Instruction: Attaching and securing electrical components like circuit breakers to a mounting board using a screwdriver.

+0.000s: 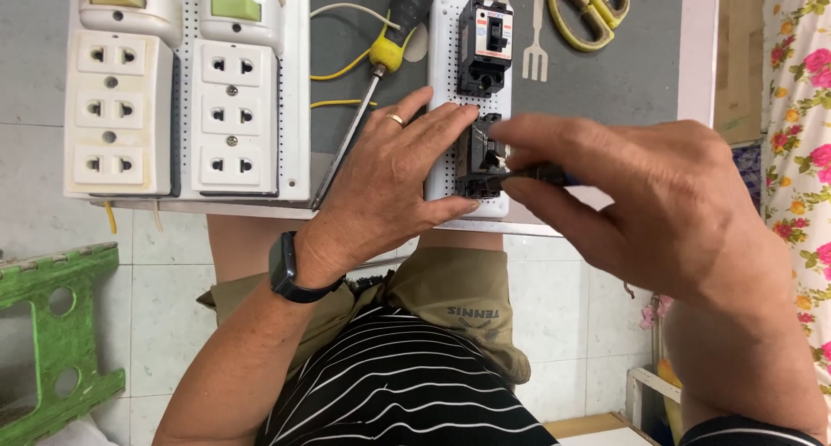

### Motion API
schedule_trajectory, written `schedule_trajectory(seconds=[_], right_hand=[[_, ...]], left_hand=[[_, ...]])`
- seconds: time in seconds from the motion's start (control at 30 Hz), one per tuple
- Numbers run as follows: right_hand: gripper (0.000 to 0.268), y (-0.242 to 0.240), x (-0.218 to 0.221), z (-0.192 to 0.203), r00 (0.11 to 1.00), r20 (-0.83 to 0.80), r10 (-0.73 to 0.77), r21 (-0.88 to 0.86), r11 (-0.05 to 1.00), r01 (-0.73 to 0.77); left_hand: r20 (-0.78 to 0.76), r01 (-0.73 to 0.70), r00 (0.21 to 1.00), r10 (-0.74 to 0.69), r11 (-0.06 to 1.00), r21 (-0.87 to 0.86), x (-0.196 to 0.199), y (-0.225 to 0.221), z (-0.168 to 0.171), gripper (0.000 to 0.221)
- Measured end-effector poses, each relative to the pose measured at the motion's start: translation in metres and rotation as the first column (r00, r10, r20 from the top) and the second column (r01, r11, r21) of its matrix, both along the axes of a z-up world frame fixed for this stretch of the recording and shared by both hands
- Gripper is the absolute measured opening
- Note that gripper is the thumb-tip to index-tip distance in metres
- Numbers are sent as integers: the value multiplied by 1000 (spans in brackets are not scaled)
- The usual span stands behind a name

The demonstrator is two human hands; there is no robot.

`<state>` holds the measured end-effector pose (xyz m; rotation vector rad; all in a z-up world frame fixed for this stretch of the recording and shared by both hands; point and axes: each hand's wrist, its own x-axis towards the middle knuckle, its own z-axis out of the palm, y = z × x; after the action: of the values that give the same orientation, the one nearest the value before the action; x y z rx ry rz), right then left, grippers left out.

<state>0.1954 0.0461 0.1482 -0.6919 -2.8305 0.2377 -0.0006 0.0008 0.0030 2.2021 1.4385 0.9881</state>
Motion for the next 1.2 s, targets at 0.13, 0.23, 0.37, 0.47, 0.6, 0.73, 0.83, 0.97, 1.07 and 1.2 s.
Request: schedule_trajectory(seconds=[0.13, 0.23, 0.37, 0.47, 0.6, 0.73, 0.83, 0.97, 1.07, 1.2], right_hand=[[42, -2, -5, 12, 997, 74, 23, -182, 983, -9], [27, -1, -2, 9, 996, 26, 86, -155, 985, -81], [34, 0, 3, 6, 999, 32, 43, -50, 998, -42], [26, -4, -1, 14, 997, 44, 69, -158, 985, -62], [19, -3, 9, 2, 1000, 0, 6, 31, 1000, -6], [32, -6, 9, -2, 997, -61, -38, -13, 999, 38], [35, -7, 11, -1, 999, -29, 37, -114, 993, -40], [26, -7, 7, -7, 999, -49, 4, 35, 999, -3], [29, -5, -3, -3, 1000, -23, 13, 65, 998, -11], [36, 0, -14, 14, 989, 10, 148, -128, 981, -145]], left_hand=[[27, -2, 1000, 2, 1000, -21, 0, 0, 0, 90], [21, 5, 1000, -5, 1000, 7, 0, 0, 0, 88], [28, 3, 1000, -4, 1000, 13, 0, 1, -5, 91], [35, -4, 999, 3, 1000, 20, 0, 1, -2, 93], [67, -1, 998, 0, 1000, 14, 0, 1, -3, 90], [68, -5, 998, 2, 999, 33, 0, 0, -3, 90], [66, 5, 998, -6, 1000, 16, 0, 0, 0, 90], [61, 1, 998, -4, 999, 43, 1, 1, -1, 92], [57, -9, 998, 6, 999, 50, 1, 1, -3, 93], [80, -16, 997, 12, 999, 47, 3, 1, -2, 89]])
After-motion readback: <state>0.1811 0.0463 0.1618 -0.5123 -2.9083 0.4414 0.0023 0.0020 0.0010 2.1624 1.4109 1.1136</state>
